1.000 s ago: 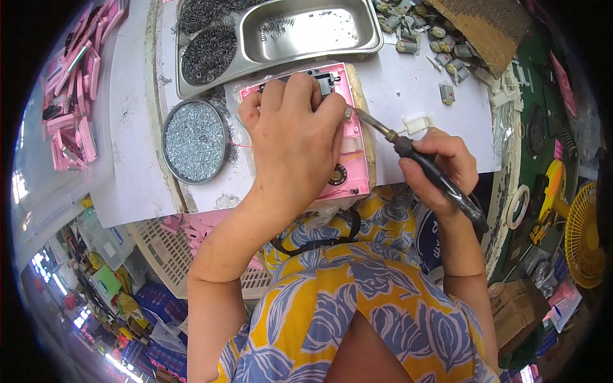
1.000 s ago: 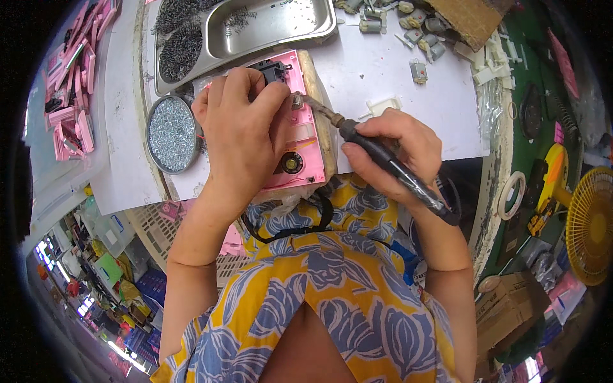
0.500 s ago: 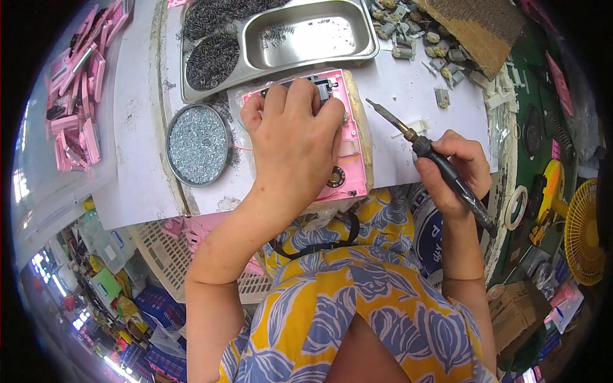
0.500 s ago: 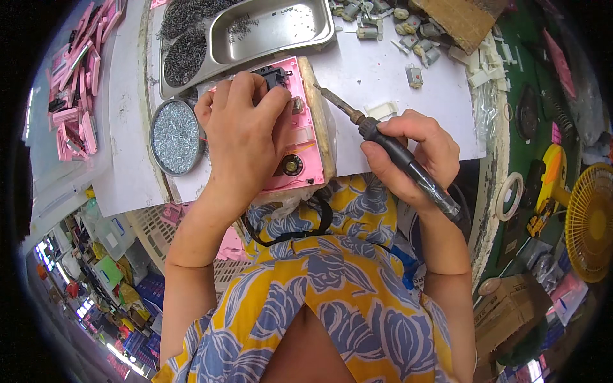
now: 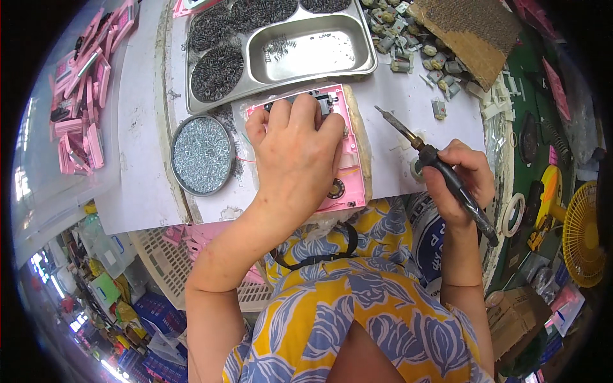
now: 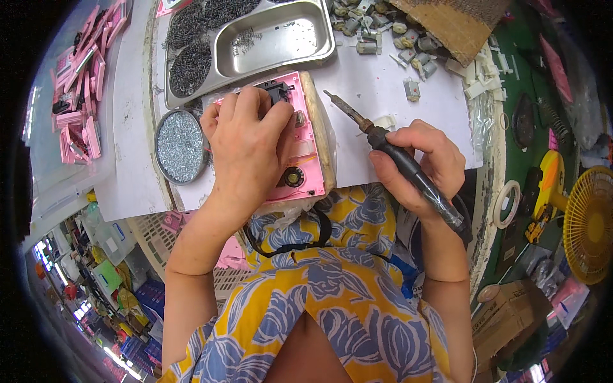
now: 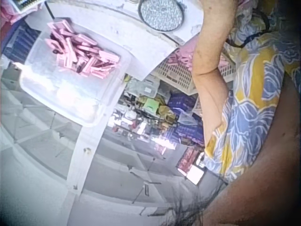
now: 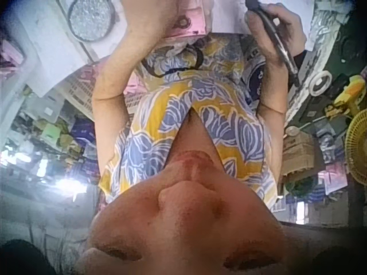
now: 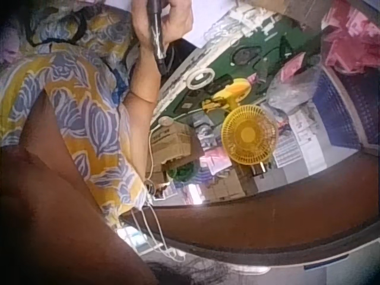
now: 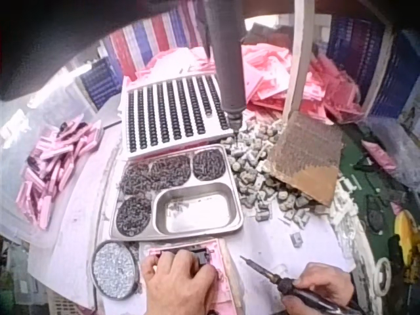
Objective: Assembling the internal components, soldering wires, and securing the housing of a pink toy piano.
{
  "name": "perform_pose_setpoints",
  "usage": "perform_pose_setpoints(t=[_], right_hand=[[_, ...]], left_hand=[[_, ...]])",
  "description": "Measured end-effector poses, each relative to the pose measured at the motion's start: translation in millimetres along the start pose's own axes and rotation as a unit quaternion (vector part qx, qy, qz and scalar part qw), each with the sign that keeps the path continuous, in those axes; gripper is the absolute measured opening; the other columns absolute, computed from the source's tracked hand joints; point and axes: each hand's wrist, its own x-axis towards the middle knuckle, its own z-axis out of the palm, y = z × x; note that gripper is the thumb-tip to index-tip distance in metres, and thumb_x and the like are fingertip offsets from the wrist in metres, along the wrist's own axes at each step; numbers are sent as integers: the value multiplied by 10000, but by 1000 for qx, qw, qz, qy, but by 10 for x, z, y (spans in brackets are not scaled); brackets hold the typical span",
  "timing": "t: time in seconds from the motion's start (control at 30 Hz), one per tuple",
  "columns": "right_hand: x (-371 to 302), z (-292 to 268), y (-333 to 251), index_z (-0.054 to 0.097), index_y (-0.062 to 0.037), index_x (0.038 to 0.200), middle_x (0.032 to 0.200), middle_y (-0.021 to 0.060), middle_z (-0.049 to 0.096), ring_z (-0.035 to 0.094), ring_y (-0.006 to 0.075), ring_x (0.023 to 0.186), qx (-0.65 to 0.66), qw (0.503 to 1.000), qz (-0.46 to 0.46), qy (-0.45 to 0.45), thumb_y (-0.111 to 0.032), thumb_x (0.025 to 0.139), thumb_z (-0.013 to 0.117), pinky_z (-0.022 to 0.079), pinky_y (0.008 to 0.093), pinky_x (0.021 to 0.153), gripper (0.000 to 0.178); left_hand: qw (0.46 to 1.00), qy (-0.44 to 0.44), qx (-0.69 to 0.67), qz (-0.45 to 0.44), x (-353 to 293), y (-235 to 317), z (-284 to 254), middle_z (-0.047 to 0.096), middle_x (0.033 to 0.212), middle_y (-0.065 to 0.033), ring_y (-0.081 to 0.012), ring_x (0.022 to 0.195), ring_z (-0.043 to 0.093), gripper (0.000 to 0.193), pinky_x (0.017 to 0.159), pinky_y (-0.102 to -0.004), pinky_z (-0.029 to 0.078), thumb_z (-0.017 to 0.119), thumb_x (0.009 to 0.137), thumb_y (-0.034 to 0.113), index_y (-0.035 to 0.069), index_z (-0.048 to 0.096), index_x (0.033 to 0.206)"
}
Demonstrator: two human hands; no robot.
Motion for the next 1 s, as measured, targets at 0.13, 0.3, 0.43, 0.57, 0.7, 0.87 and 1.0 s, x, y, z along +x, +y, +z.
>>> perform_pose_setpoints(t=[0.13, 0.3, 0.43, 0.57, 0.7, 0.87, 1.0], right_hand=[[-1, -21, 3, 625, -4, 1036, 718, 82, 646, 548, 127, 588, -2, 1000, -2, -2, 11, 776, 832, 396, 257, 547, 333], [-4, -40, -29, 618, 8, 1048, 763, 95, 655, 559, 132, 625, -1, 1000, 5, 1, 26, 784, 818, 411, 255, 573, 332], [-17, -98, -56, 600, 25, 1063, 812, 101, 633, 560, 141, 687, 10, 1000, 25, 6, 77, 798, 781, 422, 250, 621, 326], [40, -46, -59, 597, 27, 1071, 866, 113, 631, 574, 145, 723, 9, 1000, 6, 12, 82, 797, 780, 434, 248, 641, 334], [106, 17, -98, 595, 29, 1086, 916, 110, 640, 597, 138, 757, 17, 1000, 0, 20, 71, 801, 786, 470, 254, 680, 346], [250, 347, -242, 603, 32, 1183, 993, 100, 669, 630, 110, 797, 71, 992, 99, 43, 23, 847, 774, 500, 231, 716, 377], [405, 698, -276, 598, 17, 1292, 1003, 52, 682, 642, 90, 826, 166, 965, 201, -14, -2, 877, 764, 508, 219, 723, 447]], left_hand=[[1000, 3, -1, -2, -6, -5, 32, 526, 906, -51, -257, 900, 514, 63, 891, -462, 330, 688, 806, 188, 138, 650, 809], [997, -28, -76, -21, -50, -108, -223, 585, 1053, -66, -280, 1001, 563, 372, 942, -443, 350, 820, 760, 366, 125, 672, 1002], [986, -162, 23, -27, -271, -631, -532, 587, 1094, -87, -311, 1054, 544, 445, 970, -475, 370, 854, 704, 358, 82, 638, 977], [987, -152, 3, 46, -388, -762, -542, 607, 1028, -86, -300, 1004, 559, 290, 946, -471, 393, 839, 733, 210, 64, 636, 879], [988, -75, -137, 6, -367, -733, -593, 631, 998, -98, -303, 942, 603, 194, 843, -420, 474, 807, 755, 88, 53, 658, 875], [815, -43, -516, -259, -322, -469, -249, 743, 952, -91, -82, 727, 656, 73, 610, -202, 513, 723, 917, 25, -22, 668, 916], [664, -10, -667, -338, -273, -327, -207, 704, 803, -50, -67, 672, 670, 64, 580, -196, 531, 726, 923, -3, -23, 666, 915]])
